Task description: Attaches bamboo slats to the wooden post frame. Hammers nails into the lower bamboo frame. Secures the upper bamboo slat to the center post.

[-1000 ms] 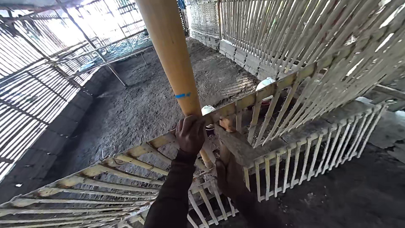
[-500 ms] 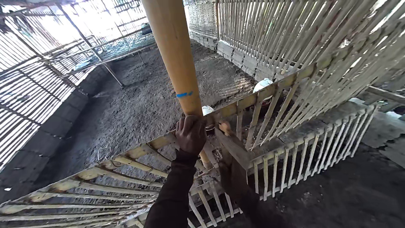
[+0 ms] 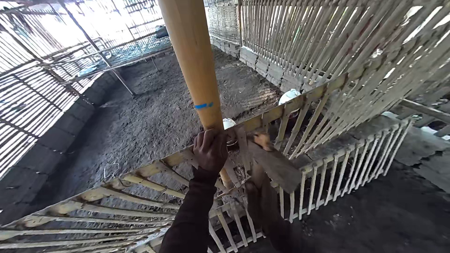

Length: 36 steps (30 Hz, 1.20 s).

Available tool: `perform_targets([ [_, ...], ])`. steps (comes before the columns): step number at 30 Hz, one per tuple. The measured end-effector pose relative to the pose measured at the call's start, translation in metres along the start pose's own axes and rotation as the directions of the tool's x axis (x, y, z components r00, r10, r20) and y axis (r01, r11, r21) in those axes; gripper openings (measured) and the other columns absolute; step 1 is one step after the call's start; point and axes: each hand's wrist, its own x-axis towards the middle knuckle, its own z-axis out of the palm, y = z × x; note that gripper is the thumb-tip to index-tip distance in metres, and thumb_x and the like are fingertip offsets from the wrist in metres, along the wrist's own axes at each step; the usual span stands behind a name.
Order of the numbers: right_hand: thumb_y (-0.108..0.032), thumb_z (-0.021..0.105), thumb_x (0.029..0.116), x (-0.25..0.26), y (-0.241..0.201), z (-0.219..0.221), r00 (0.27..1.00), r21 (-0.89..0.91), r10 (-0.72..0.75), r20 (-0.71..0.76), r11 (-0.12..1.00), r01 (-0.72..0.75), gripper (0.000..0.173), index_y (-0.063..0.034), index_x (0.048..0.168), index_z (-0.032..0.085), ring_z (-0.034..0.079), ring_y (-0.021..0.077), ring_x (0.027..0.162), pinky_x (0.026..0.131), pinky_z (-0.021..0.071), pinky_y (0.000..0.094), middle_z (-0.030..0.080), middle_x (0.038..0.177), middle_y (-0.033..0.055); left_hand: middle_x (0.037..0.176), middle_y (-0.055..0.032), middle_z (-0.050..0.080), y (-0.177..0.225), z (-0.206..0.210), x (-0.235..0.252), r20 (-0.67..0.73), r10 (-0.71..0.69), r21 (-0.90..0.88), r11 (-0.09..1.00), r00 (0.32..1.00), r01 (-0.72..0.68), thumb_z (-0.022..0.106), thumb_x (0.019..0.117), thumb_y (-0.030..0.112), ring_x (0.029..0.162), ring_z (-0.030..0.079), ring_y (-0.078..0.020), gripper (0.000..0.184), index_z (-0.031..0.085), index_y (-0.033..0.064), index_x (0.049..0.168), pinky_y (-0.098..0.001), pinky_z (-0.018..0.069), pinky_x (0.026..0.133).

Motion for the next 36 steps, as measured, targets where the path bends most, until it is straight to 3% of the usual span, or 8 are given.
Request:
perform_targets([
  [5,-0.056,0.041,0.1065,-0.011,0.011,0.000,0.992,0.100,0.108,0.066,0.988,-0.114,0.057,-0.0031,0.120,0.060,0.056,0.0045,0.049,0.045,0.0528,0.0273,0.059,0.066,-0.0025,0.101,-0.0038,0.072,-0.001,-0.001,-0.004,0.002,0.011,-0.007,1.000,1.000,-0.011,0.067,0.0945,0.022,0.095,0.066,-0.0205,0.014,0.081,0.0175,0.092,-0.0345,0.0548,0.082],
  [13,-0.060,0.040,0.1057,-0.046,0.001,0.000,0.973,0.284,0.221,0.066,0.931,-0.231,0.053,-0.0131,0.125,0.056,0.056,0.0076,0.049,0.044,0.0541,0.0301,0.059,0.068,-0.0036,0.100,-0.0029,0.074,-0.002,-0.006,-0.004,0.019,-0.043,-0.118,0.992,0.999,0.045,0.066,0.0951,0.020,0.096,0.068,-0.0179,0.015,0.081,0.0170,0.092,-0.0339,0.0559,0.084],
  [18,-0.058,0.041,0.1056,-0.071,-0.008,-0.021,0.962,0.355,0.244,0.120,0.894,-0.272,0.048,-0.0144,0.117,0.059,0.056,0.0092,0.048,0.044,0.0535,0.0311,0.058,0.065,-0.0012,0.105,-0.0111,0.073,0.004,-0.018,0.008,-0.035,-0.164,-0.377,0.916,0.986,0.139,0.062,0.0980,0.014,0.101,0.071,-0.0152,0.017,0.074,0.0016,0.097,-0.0271,0.0603,0.088],
  [21,-0.058,0.043,0.1052,-0.076,-0.015,-0.041,0.944,0.313,0.281,0.171,0.894,-0.322,0.056,-0.0051,0.117,0.058,0.059,0.0092,0.054,0.051,0.0559,0.0323,0.061,0.071,0.0018,0.103,-0.0108,0.075,0.015,-0.029,0.025,-0.076,-0.276,-0.504,0.839,0.958,0.202,0.068,0.0957,0.013,0.095,0.073,-0.0124,0.017,0.074,-0.0030,0.099,-0.0264,0.0630,0.082],
  [24,-0.054,0.045,0.1060,-0.067,-0.013,-0.054,0.941,0.309,0.273,0.198,0.894,-0.324,0.060,0.0036,0.121,0.056,0.062,0.0108,0.058,0.055,0.0581,0.0341,0.063,0.076,0.0044,0.096,-0.0067,0.075,0.028,-0.054,0.069,-0.115,-0.275,-0.413,0.887,0.955,0.206,0.072,0.0932,0.012,0.082,0.072,-0.0070,0.014,0.076,-0.0006,0.099,-0.0227,0.0624,0.075],
  [27,-0.054,0.044,0.1065,-0.046,-0.016,-0.069,0.946,0.250,0.220,0.239,0.927,-0.279,0.062,0.0044,0.120,0.057,0.062,0.0140,0.055,0.052,0.0584,0.0374,0.063,0.072,0.0061,0.101,-0.0062,0.075,0.034,-0.085,0.127,-0.135,-0.195,-0.222,0.961,0.971,0.162,0.071,0.0953,0.013,0.083,0.070,-0.0061,0.013,0.078,0.0051,0.103,-0.0223,0.0597,0.074],
  [32,-0.064,0.040,0.1030,0.020,-0.044,-0.080,0.961,0.170,0.139,0.239,0.968,-0.183,0.072,0.0031,0.121,0.058,0.061,0.0123,0.051,0.047,0.0567,0.0363,0.063,0.068,0.0033,0.110,-0.0136,0.072,0.038,-0.111,0.196,-0.102,0.020,-0.051,0.998,0.995,-0.025,0.064,0.0967,0.002,0.096,0.071,-0.0174,0.016,0.078,0.0035,0.104,-0.0306,0.0590,0.085],
  [36,-0.062,0.042,0.1030,0.066,-0.063,-0.079,0.970,0.243,0.050,0.237,0.964,-0.109,0.065,-0.0021,0.123,0.059,0.058,0.0097,0.048,0.043,0.0545,0.0335,0.061,0.066,-0.0008,0.104,-0.0133,0.074,0.042,-0.124,0.215,-0.014,0.077,0.043,0.996,0.997,-0.077,0.068,0.0960,0.005,0.089,0.073,-0.0217,0.013,0.078,0.0044,0.104,-0.0378,0.0606,0.080],
])
